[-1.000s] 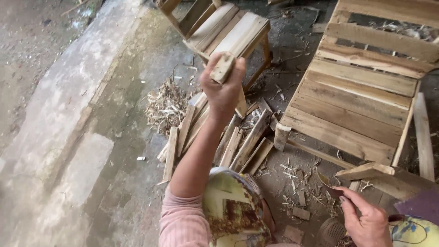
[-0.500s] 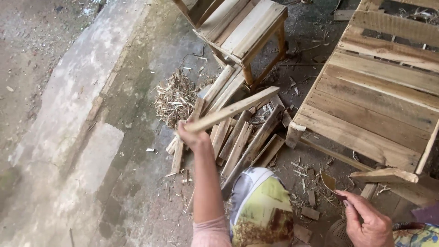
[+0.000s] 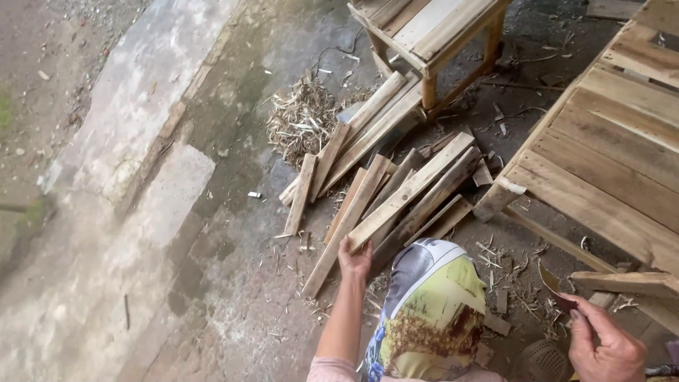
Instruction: The person sits on the ground and smooths wooden planks using a sanding block. They handle several planks one by one, rubbing the sanding block along the surfaces and edges, then placing the finished pieces into a pile on the floor.
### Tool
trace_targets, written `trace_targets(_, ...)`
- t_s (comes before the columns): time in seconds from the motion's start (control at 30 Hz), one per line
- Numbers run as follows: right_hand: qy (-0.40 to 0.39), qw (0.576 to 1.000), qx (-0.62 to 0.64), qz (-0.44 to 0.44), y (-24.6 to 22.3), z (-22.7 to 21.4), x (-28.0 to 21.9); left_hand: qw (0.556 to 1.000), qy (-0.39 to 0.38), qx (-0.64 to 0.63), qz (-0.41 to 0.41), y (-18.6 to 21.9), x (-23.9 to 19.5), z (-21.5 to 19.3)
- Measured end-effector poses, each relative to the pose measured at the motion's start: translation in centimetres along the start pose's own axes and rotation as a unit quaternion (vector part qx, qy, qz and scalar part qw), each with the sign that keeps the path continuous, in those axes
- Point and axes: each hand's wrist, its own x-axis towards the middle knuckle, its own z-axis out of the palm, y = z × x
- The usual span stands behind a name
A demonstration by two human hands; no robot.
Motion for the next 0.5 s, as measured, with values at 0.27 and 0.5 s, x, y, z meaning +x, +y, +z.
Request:
trace_targets(0.27, -0.007, 1.0, 0.001, 0.021, 0.6, 1.1, -0.2, 0.932, 0.075, 0.347, 0.072, 1.2, 6.3, -3.0)
trace_targets(0.5, -0.033, 0.998, -0.007, 0.049, -0.5, 1.8, 0.0, 0.735, 0.028, 0.675, 0.057, 2.7, -2.1, -0.9)
